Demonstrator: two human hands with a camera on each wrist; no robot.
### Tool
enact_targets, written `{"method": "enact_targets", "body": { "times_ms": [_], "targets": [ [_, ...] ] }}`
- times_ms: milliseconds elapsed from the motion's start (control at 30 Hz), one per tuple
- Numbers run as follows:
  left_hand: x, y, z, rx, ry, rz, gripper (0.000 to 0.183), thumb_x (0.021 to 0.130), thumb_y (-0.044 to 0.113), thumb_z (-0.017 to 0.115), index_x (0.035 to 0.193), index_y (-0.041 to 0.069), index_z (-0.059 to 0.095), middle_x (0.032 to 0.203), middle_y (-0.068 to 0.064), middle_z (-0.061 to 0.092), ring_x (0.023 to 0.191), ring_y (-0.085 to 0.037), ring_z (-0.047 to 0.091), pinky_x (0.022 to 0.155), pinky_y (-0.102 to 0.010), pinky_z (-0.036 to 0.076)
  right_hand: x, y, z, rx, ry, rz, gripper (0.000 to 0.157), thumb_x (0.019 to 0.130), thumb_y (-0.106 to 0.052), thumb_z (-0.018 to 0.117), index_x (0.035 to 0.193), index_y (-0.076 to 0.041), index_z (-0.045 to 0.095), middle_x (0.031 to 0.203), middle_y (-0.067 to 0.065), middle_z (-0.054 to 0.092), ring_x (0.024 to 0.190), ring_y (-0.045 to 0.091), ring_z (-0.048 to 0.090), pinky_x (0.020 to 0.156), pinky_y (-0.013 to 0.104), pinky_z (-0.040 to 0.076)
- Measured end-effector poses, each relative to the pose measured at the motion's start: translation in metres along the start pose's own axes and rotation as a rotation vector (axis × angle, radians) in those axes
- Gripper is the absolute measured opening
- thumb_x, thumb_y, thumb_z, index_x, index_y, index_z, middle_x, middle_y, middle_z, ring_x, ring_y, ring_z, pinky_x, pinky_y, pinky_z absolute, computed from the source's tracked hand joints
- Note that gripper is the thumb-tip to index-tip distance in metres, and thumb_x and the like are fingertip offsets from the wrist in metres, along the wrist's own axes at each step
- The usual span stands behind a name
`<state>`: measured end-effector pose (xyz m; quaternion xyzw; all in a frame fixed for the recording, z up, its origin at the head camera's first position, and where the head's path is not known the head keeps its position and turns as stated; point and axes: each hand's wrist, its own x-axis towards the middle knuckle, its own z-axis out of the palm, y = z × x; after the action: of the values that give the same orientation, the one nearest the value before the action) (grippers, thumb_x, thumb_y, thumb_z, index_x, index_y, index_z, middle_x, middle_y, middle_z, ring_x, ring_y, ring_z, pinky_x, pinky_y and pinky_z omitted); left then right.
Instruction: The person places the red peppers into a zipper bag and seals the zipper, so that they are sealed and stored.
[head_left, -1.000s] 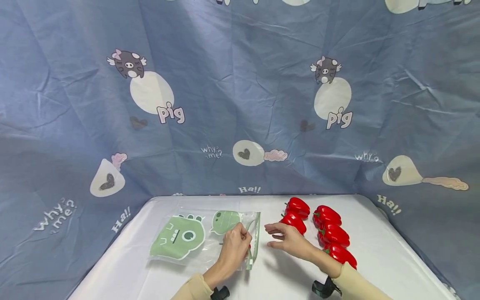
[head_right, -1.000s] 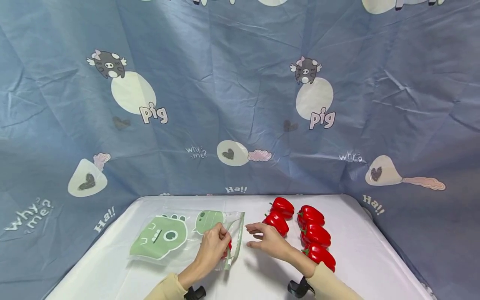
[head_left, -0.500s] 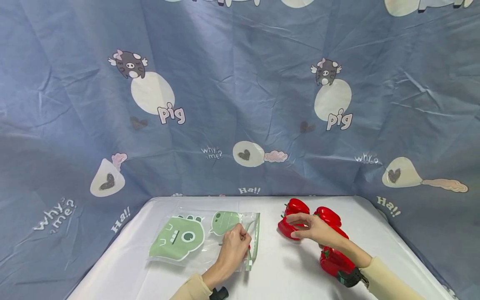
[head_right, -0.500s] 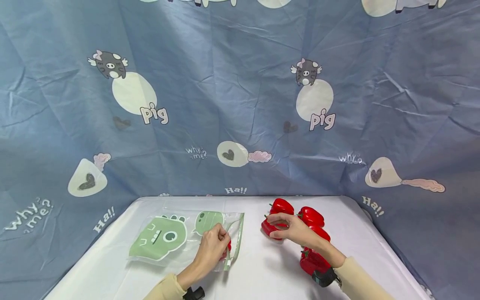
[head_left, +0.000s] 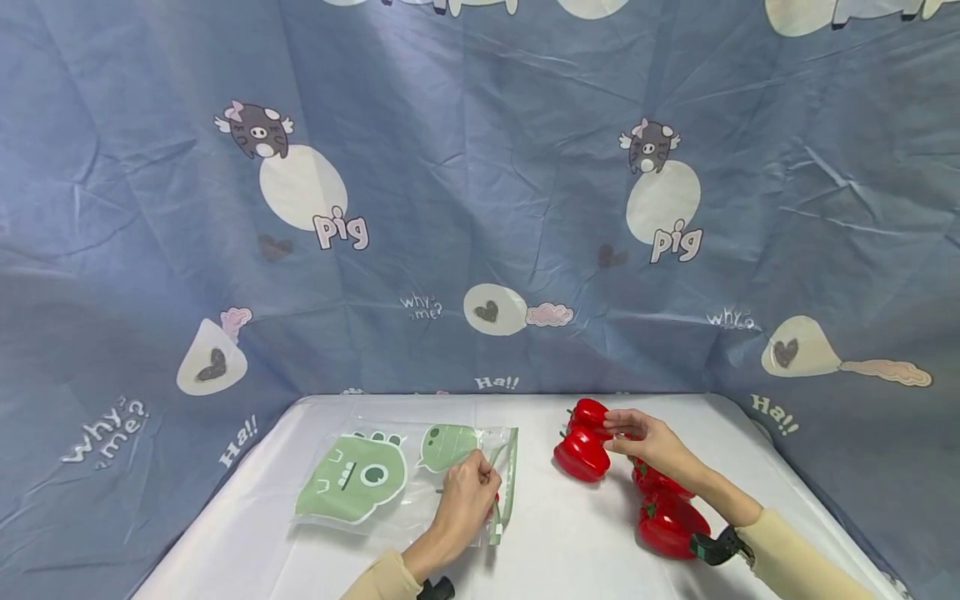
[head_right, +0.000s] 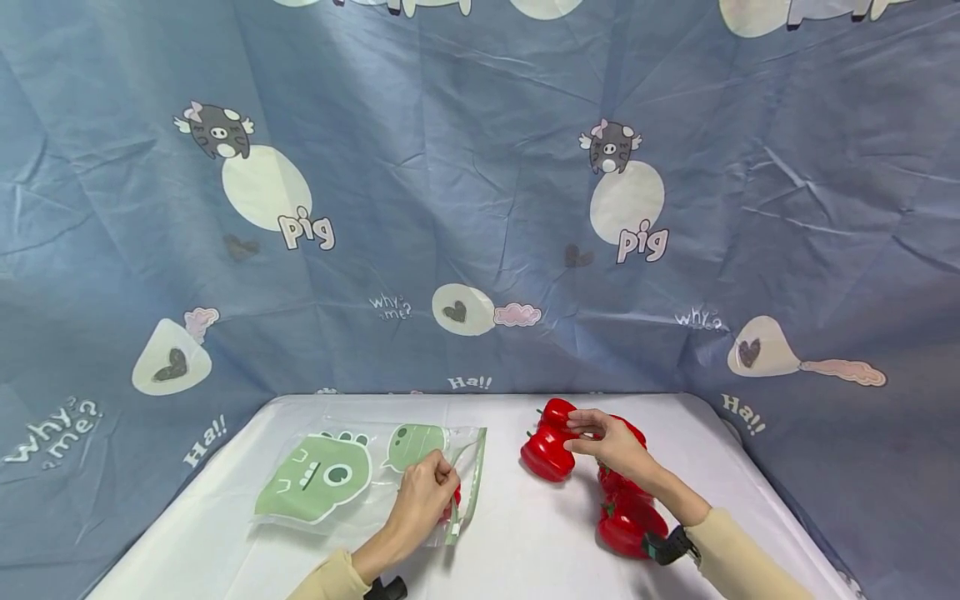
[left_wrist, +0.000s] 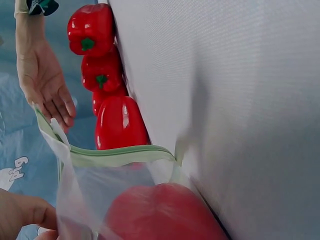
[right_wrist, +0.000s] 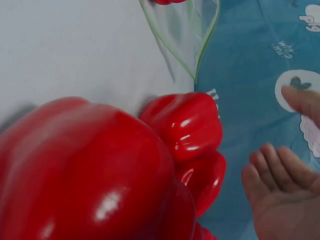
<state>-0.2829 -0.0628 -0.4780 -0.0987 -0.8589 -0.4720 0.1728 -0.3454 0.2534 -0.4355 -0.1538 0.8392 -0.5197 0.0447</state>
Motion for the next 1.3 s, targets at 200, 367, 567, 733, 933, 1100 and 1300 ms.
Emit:
{"method": "enact_targets", "body": {
  "times_ms": [200,367,567,733,933,1100,1300],
  "targets": [
    [0.0,-0.002,0.002,0.017,0.006,0.003,0.009,0.082,0.002,0.057,0.075,0.008,0.056,0.053,0.007,0.056,0.031,0.002,0.043,0.032,-0.019,0.037,0.006,0.0,0.001,-0.053,0.067,0.041,0.063,0.084,-0.026,0.073,0.135,0.001,0.047,0.133,0.022,0.055,0.117,0.032,0.056,0.083,0.035,0.054],
    [0.0,-0.002,0.003,0.029,0.016,0.01,0.01,0.081,0.003,0.058,0.074,0.009,0.056,0.053,0.007,0.057,0.032,0.003,0.042,0.032,-0.018,0.036,0.002,0.004,0.001,-0.07,0.056,0.031,0.061,0.083,-0.027,0.074,0.132,0.001,0.051,0.129,0.022,0.058,0.114,0.032,0.058,0.082,0.032,0.055],
    [0.0,-0.001,0.003,0.047,0.026,0.016,0.01,0.08,0.003,0.059,0.073,0.01,0.056,0.053,0.008,0.056,0.033,0.003,0.041,0.035,-0.018,0.037,-0.019,0.01,-0.004,-0.078,0.008,0.012,0.059,0.082,-0.023,0.074,0.13,0.001,0.052,0.127,0.024,0.058,0.114,0.037,0.058,0.081,0.032,0.056],
    [0.0,-0.001,0.002,0.06,0.024,0.022,0.01,0.08,0.002,0.059,0.074,0.01,0.056,0.054,0.008,0.057,0.036,0.004,0.043,0.037,-0.018,0.039,-0.042,0.016,-0.014,-0.086,-0.034,0.04,0.061,0.082,-0.025,0.074,0.131,0.001,0.05,0.127,0.024,0.057,0.116,0.039,0.056,0.083,0.035,0.056],
    [0.0,-0.002,0.001,0.074,0.042,0.029,0.011,0.079,0.003,0.059,0.073,0.011,0.056,0.054,0.008,0.056,0.039,0.004,0.043,0.04,-0.017,0.039,-0.069,0.024,-0.023,-0.097,-0.041,0.08,0.063,0.082,-0.022,0.074,0.133,0.004,0.047,0.128,0.023,0.057,0.118,0.038,0.055,0.085,0.034,0.055],
    [0.0,-0.002,0.0,0.072,0.042,0.029,0.01,0.079,0.003,0.06,0.073,0.01,0.056,0.054,0.008,0.056,0.04,0.004,0.043,0.043,-0.017,0.04,-0.087,0.031,-0.029,-0.078,-0.03,0.126,0.063,0.083,-0.022,0.073,0.133,0.006,0.046,0.129,0.023,0.055,0.117,0.035,0.055,0.087,0.031,0.054],
    [0.001,-0.003,0.001,0.068,0.04,0.042,0.011,0.079,0.001,0.06,0.073,0.009,0.056,0.054,0.008,0.056,0.039,0.005,0.042,0.041,-0.016,0.038,-0.1,0.042,-0.036,-0.067,0.002,0.155,0.063,0.083,-0.021,0.072,0.133,0.007,0.045,0.131,0.025,0.053,0.119,0.039,0.054,0.088,0.033,0.054]
  ]
}}
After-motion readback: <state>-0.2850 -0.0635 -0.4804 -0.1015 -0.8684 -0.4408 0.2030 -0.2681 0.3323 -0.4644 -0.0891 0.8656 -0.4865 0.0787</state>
